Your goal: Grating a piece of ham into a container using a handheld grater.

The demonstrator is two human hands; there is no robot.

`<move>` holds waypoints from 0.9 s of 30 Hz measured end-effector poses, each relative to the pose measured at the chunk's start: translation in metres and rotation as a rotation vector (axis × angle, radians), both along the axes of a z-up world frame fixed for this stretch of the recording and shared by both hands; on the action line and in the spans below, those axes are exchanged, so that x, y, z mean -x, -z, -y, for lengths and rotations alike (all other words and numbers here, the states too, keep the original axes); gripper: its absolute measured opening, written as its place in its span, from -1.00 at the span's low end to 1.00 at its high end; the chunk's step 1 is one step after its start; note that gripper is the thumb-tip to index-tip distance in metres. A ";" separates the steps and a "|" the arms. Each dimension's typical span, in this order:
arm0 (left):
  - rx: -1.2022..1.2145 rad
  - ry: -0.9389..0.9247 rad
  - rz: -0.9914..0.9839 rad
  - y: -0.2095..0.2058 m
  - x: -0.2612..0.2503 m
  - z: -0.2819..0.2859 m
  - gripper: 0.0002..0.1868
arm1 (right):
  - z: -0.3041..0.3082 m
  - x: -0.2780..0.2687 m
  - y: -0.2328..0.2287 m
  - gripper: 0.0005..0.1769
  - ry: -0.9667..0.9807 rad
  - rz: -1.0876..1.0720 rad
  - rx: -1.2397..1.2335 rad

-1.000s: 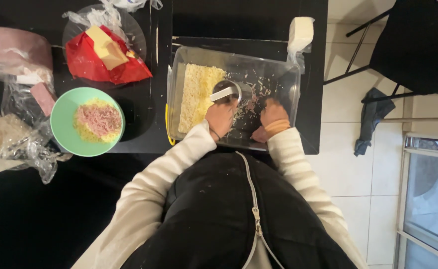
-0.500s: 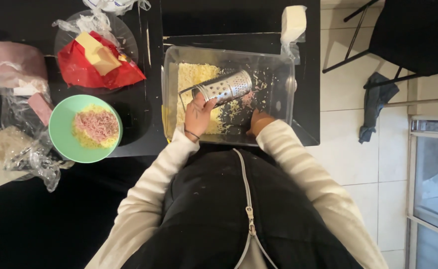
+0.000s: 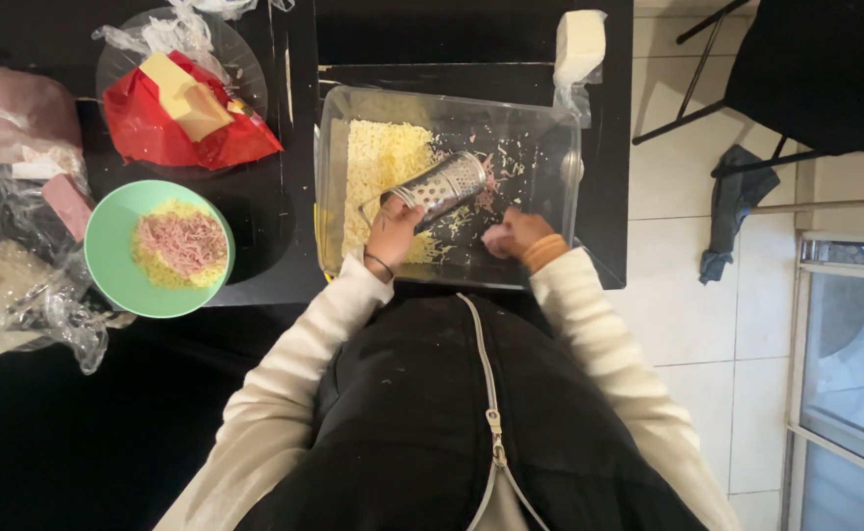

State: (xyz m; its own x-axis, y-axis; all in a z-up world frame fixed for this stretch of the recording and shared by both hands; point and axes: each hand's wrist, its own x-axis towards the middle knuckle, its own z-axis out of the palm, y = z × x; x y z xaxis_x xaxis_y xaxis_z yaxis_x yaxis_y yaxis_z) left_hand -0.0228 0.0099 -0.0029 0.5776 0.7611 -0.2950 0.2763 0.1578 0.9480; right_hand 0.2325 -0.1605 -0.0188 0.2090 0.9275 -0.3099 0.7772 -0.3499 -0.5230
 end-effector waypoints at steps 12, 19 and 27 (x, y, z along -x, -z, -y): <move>0.220 -0.067 0.389 0.031 -0.026 0.026 -0.68 | -0.066 0.053 -0.120 -0.56 0.262 0.057 -0.590; 0.074 -0.041 0.209 -0.011 -0.030 0.023 -0.62 | -0.065 0.063 -0.107 -0.56 0.085 -0.070 -0.643; -0.181 0.033 0.073 0.004 -0.030 0.028 -0.56 | -0.065 0.059 -0.087 -0.55 -0.031 0.149 -0.560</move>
